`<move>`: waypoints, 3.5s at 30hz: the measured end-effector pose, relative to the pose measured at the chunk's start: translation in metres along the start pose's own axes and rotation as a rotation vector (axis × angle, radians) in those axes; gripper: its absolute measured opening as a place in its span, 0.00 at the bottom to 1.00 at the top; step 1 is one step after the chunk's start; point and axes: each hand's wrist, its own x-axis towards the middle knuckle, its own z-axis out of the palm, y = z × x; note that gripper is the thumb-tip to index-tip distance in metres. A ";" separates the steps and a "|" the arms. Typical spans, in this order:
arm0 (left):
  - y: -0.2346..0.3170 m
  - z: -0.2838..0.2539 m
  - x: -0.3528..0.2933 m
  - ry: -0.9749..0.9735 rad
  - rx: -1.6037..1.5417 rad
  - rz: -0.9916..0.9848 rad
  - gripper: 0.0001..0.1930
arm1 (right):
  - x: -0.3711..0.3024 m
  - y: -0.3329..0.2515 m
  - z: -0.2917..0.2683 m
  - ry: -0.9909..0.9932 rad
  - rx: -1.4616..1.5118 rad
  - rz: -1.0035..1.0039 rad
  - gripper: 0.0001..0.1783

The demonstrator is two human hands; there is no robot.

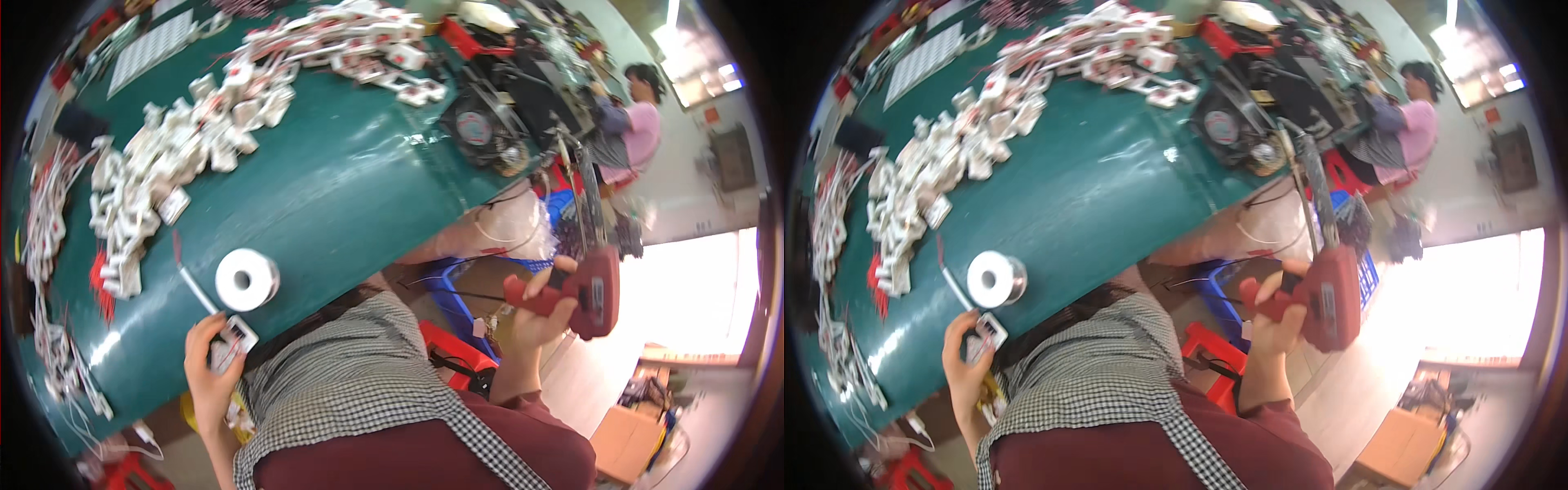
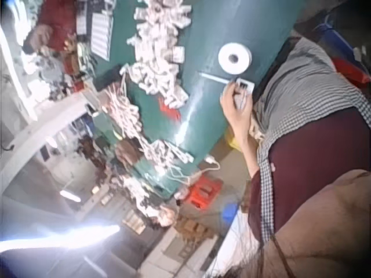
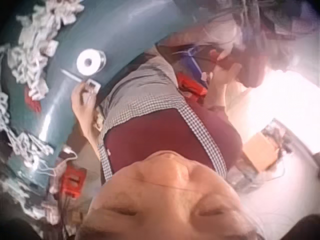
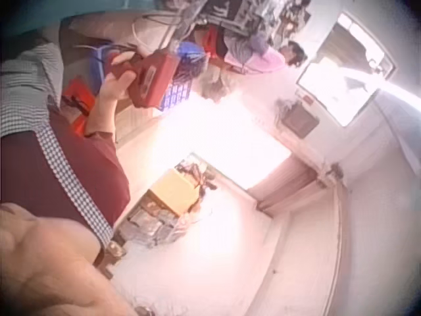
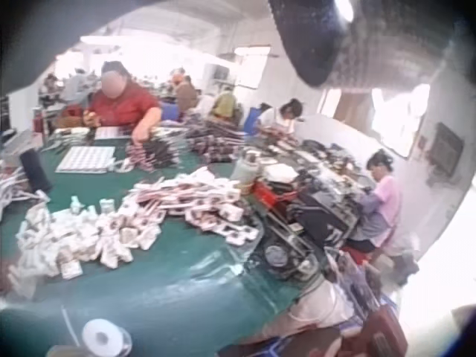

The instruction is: The person solders wires into small white plastic electronic housings on an assembly line. This is done using a soldering iron and solder wire.

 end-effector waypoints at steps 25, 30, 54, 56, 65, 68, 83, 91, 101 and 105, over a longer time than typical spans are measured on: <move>-0.006 -0.095 -0.012 0.343 0.486 0.367 0.12 | 0.065 0.003 0.036 0.041 0.211 0.012 0.31; -0.052 -0.106 -0.122 0.554 -0.235 -0.314 0.08 | 0.053 -0.002 0.087 -0.468 1.038 0.346 0.39; 0.042 -0.005 0.177 0.171 0.474 0.623 0.15 | 0.250 0.023 0.267 -0.537 -0.463 -0.708 0.43; 0.031 0.017 0.213 0.134 0.623 0.732 0.16 | 0.280 0.019 0.270 -0.601 -0.582 -0.637 0.46; 0.024 0.009 0.221 0.105 0.434 0.556 0.08 | 0.262 0.146 0.269 -0.652 -0.944 -0.309 0.47; 0.026 -0.018 0.178 -0.077 -0.380 0.231 0.05 | 0.263 0.166 0.263 -0.617 -0.556 -0.341 0.46; 0.044 -0.003 0.065 0.042 -0.027 0.181 0.15 | 0.186 0.010 0.202 -0.417 -0.309 -0.320 0.44; 0.054 0.012 0.057 0.155 0.080 0.242 0.13 | 0.138 -0.020 0.111 -0.249 -0.335 0.020 0.30; 0.053 0.031 0.055 0.155 0.276 0.276 0.22 | 0.087 -0.025 0.110 -0.495 -0.069 0.161 0.28; 0.051 0.030 0.054 0.160 0.064 0.217 0.28 | 0.057 -0.024 0.144 -0.614 0.167 0.299 0.50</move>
